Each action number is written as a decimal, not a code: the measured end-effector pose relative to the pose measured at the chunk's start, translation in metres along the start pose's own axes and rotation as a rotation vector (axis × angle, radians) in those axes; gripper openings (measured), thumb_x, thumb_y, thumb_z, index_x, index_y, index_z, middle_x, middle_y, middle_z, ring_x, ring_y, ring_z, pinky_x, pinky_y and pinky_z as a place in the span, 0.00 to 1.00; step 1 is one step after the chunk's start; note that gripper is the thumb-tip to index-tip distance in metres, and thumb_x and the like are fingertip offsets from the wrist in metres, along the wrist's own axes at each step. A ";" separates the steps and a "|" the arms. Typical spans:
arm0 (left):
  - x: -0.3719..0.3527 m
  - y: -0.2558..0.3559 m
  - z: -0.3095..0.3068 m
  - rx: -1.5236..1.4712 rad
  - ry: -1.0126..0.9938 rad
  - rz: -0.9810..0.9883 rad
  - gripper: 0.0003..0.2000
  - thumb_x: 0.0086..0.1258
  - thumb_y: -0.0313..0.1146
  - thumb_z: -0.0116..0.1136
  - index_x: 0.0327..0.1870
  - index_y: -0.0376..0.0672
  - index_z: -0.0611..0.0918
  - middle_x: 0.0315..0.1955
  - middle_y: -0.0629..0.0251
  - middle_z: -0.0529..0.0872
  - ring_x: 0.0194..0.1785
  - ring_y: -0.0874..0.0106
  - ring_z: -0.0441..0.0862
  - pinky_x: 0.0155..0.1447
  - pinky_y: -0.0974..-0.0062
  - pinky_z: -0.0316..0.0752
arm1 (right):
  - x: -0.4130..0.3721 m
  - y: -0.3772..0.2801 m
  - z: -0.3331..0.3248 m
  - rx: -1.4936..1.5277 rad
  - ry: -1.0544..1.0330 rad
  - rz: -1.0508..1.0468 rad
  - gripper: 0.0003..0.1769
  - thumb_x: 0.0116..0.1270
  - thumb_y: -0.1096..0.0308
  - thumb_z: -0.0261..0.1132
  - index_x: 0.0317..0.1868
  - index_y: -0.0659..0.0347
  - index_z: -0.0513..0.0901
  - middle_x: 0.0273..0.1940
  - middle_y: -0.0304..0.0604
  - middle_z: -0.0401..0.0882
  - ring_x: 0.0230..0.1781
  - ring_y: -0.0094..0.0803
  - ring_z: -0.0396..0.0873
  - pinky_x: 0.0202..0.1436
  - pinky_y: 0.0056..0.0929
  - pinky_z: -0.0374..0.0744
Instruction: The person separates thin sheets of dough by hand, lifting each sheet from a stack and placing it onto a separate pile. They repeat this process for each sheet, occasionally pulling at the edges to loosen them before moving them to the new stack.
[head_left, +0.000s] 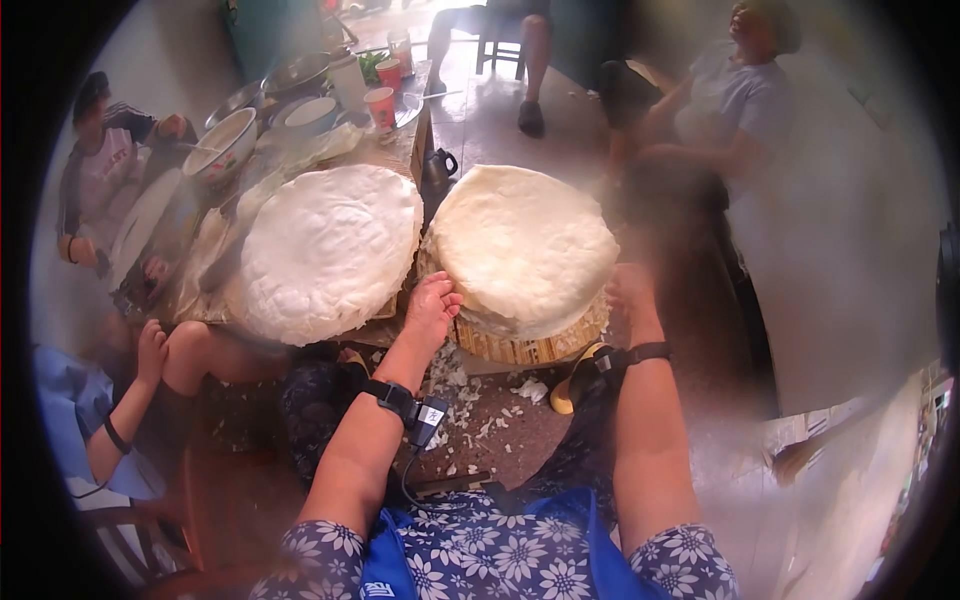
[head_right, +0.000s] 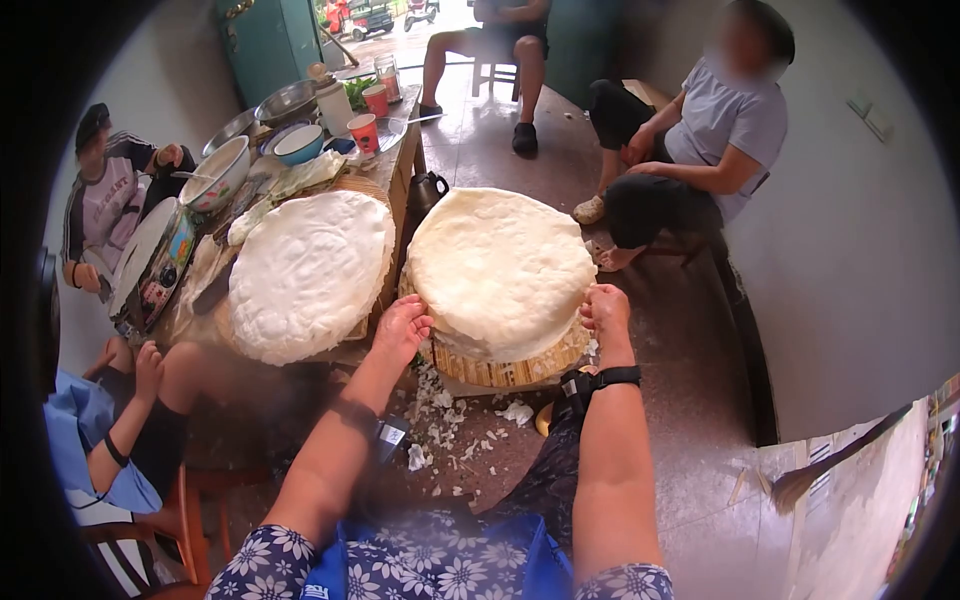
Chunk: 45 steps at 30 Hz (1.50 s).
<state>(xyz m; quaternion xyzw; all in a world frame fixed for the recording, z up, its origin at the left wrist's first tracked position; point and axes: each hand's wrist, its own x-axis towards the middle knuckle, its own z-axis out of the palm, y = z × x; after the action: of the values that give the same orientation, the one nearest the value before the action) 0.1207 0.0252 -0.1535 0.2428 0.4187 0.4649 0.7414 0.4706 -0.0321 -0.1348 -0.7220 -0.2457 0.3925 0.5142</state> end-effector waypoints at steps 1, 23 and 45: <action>0.001 0.000 0.002 -0.012 -0.006 0.012 0.10 0.65 0.28 0.52 0.46 0.45 0.73 0.29 0.67 0.80 0.29 0.72 0.78 0.33 0.74 0.73 | -0.001 -0.001 0.000 0.000 0.003 0.008 0.06 0.56 0.70 0.58 0.34 0.60 0.78 0.24 0.38 0.76 0.20 0.24 0.74 0.16 0.23 0.72; -0.002 -0.006 0.040 -0.044 -0.111 0.028 0.08 0.56 0.26 0.56 0.34 0.48 0.72 0.26 0.72 0.74 0.30 0.74 0.73 0.35 0.69 0.70 | -0.026 -0.025 0.002 0.429 0.017 -0.005 0.17 0.58 0.61 0.67 0.45 0.57 0.76 0.29 0.36 0.75 0.24 0.24 0.74 0.24 0.27 0.76; -0.030 0.047 0.096 -0.059 -0.289 0.291 0.27 0.52 0.14 0.52 0.56 0.46 0.71 0.46 0.64 0.79 0.50 0.70 0.77 0.53 0.71 0.74 | -0.005 -0.029 0.005 0.846 -0.294 -0.142 0.20 0.58 0.76 0.60 0.52 0.58 0.72 0.45 0.42 0.78 0.43 0.37 0.78 0.44 0.45 0.79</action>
<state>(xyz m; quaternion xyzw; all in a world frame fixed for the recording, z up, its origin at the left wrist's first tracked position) 0.1724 0.0224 -0.0555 0.3432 0.2547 0.5395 0.7255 0.4651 -0.0227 -0.1070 -0.3664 -0.1831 0.5205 0.7492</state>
